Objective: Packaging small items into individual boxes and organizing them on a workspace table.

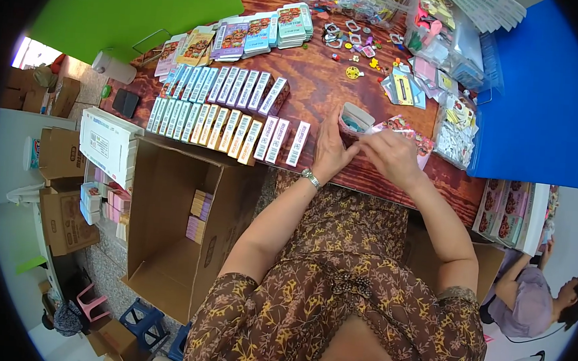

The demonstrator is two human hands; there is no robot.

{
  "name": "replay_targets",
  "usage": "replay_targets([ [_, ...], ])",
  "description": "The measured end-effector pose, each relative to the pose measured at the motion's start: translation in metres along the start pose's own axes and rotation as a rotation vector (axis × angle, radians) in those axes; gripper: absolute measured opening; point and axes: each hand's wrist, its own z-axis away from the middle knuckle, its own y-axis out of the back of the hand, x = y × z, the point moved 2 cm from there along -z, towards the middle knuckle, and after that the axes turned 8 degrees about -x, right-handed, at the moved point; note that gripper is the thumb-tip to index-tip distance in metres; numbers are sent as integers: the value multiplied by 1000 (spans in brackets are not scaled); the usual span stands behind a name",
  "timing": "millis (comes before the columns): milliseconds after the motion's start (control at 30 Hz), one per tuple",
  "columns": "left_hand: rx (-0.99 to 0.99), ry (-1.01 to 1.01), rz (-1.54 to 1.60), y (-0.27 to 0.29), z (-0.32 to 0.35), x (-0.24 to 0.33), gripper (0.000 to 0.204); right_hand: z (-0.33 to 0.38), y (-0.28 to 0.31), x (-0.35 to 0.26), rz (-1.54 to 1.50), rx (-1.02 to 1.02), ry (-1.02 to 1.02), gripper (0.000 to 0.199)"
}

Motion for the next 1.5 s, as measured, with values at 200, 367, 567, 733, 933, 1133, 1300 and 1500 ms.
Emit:
replay_targets([
  [200, 39, 105, 145, -2, 0, -6, 99, 26, -38, 4, -12, -156, -40, 18],
  [367, 124, 251, 265, 10, -13, 7, 90, 27, -61, -3, -385, 100, -243, 31],
  [567, 211, 328, 423, 35, -29, 28, 77, 11, -71, 4, -458, 45, -329, 30],
  [733, 207, 158, 339, 46, -41, 44, 73, 15, -78, 37, -197, -397, -56, 31],
  [933, 226, 167, 274, 44, -36, 41, 78, -27, -71, 0, -96, -623, -503, 38],
  [1133, 152, 244, 288, 42, -26, 45, 83, -7, -94, 2, -172, -492, -552, 33],
  [1300, 196, -12, -22, 29, -11, 41, 87, 6, -107, 17, -163, -617, -629, 37],
  [1500, 150, -59, 82, 27, -2, 48, 88, 5, -100, 15, -311, -336, -533, 47],
])
